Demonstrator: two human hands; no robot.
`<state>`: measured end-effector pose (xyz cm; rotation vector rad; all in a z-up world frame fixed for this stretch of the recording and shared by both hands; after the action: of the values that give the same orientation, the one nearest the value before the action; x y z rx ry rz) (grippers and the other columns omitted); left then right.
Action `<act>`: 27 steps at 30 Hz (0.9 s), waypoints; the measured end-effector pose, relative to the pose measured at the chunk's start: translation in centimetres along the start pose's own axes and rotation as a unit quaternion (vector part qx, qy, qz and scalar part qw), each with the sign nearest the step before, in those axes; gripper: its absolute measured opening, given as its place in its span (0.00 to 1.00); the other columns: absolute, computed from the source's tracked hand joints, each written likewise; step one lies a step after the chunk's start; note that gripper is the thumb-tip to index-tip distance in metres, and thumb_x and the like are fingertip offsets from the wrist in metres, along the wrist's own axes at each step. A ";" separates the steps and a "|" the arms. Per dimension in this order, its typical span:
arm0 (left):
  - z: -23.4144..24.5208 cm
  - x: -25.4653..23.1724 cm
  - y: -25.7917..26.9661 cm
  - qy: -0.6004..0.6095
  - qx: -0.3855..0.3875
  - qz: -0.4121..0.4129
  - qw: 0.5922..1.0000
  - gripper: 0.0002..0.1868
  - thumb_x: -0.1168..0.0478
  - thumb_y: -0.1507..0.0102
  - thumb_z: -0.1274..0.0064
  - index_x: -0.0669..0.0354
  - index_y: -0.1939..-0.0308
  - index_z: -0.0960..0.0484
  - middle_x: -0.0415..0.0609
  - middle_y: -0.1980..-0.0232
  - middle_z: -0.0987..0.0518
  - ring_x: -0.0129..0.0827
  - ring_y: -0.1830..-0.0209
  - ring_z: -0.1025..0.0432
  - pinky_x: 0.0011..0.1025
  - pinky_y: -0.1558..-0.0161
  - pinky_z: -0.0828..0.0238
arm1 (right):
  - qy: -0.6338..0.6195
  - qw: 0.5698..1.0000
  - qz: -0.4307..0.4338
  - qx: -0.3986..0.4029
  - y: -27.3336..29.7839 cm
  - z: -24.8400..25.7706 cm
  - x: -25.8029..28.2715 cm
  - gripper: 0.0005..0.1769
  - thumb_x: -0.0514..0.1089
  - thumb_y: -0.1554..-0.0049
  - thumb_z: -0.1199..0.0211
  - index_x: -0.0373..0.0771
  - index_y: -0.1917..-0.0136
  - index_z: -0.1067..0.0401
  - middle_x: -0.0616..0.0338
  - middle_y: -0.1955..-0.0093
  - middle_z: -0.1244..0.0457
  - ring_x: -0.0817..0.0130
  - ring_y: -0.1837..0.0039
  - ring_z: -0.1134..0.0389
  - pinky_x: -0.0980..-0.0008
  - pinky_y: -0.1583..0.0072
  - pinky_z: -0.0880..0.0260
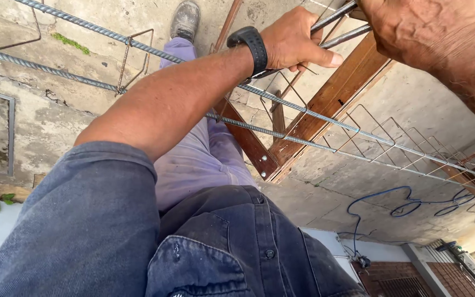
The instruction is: The person ties a rebar cage using wire and pliers. They wrap the wire around the intersections of the steel bars and twist it tight with the pliers to secure the structure.
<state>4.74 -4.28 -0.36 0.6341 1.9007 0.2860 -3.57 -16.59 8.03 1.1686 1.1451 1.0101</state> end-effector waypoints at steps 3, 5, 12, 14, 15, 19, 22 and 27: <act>-0.3 1.0 -1.1 0.114 0.037 0.068 0.991 0.23 0.56 0.48 0.28 0.54 0.74 0.33 0.46 0.85 0.31 0.25 0.90 0.38 0.23 0.87 0.37 | 0.023 1.000 0.002 -0.011 -0.7 1.0 0.1 0.24 0.69 0.53 0.38 0.48 0.59 0.22 0.63 0.65 0.29 0.65 0.60 0.30 0.68 0.60 0.32; 0.6 0.6 -0.9 0.118 0.056 0.051 0.990 0.21 0.50 0.46 0.32 0.53 0.71 0.31 0.44 0.84 0.31 0.23 0.89 0.38 0.21 0.86 0.38 | 0.033 0.999 0.004 -0.009 -1.0 1.0 0.3 0.23 0.67 0.52 0.39 0.49 0.58 0.22 0.63 0.64 0.28 0.65 0.58 0.29 0.68 0.59 0.31; 1.8 -0.6 4.1 -0.130 -0.025 0.029 0.991 0.50 0.22 0.60 0.45 0.51 0.45 0.29 0.38 0.57 0.18 0.28 0.63 0.27 0.30 0.61 0.31 | 0.094 0.995 0.005 -0.017 -1.6 2.9 0.3 0.18 0.59 0.47 0.47 0.51 0.54 0.22 0.65 0.59 0.26 0.66 0.53 0.25 0.68 0.57 0.26; -0.6 2.8 4.0 -0.198 -0.110 0.021 0.974 0.46 0.29 0.57 0.38 0.51 0.45 0.31 0.41 0.56 0.20 0.35 0.63 0.26 0.37 0.63 0.30 | 0.111 0.993 0.010 -0.024 -1.5 3.9 0.6 0.17 0.57 0.46 0.48 0.51 0.53 0.22 0.65 0.58 0.25 0.66 0.52 0.25 0.68 0.57 0.25; -1.1 4.0 3.4 -0.270 -0.189 0.005 0.944 0.43 0.36 0.55 0.31 0.51 0.45 0.33 0.45 0.55 0.21 0.41 0.64 0.25 0.44 0.65 0.28 | 0.124 0.992 0.003 -0.031 -1.4 4.8 0.2 0.17 0.55 0.45 0.50 0.51 0.52 0.22 0.66 0.57 0.24 0.66 0.50 0.24 0.68 0.56 0.24; -2.4 3.4 2.8 -0.272 -0.298 0.043 0.914 0.37 0.40 0.53 0.28 0.53 0.53 0.31 0.51 0.56 0.19 0.51 0.58 0.22 0.48 0.65 0.28 | 0.156 0.986 -0.015 -0.055 -0.7 8.5 -0.4 0.18 0.52 0.42 0.52 0.52 0.51 0.21 0.67 0.55 0.23 0.66 0.48 0.23 0.68 0.55 0.22; -1.4 2.9 2.4 -0.230 -0.289 0.116 0.922 0.28 0.36 0.50 0.42 0.49 0.58 0.24 0.53 0.60 0.15 0.55 0.57 0.22 0.50 0.59 0.29 | 0.054 0.997 -0.051 0.029 0.2 10.0 0.0 0.19 0.49 0.47 0.43 0.48 0.44 0.22 0.55 0.51 0.24 0.54 0.48 0.23 0.60 0.51 0.22; 0.6 3.2 2.1 -0.148 -0.200 0.134 0.959 0.48 0.26 0.58 0.47 0.59 0.48 0.15 0.63 0.56 0.16 0.52 0.52 0.22 0.41 0.52 0.29 | 0.159 0.985 0.012 -0.068 0.5 10.2 -0.7 0.15 0.56 0.44 0.46 0.61 0.46 0.25 0.73 0.54 0.26 0.71 0.49 0.26 0.73 0.49 0.24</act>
<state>4.99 -0.88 -2.15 0.6168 1.4136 0.6900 6.36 -18.70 8.91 0.9353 1.2900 1.3073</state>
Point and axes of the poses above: each hand's wrist, its own y-axis away from the middle knuckle, its own z-axis out of the back of the hand, x = y × z, the point moved 3 cm from there along -y, towards the middle knuckle
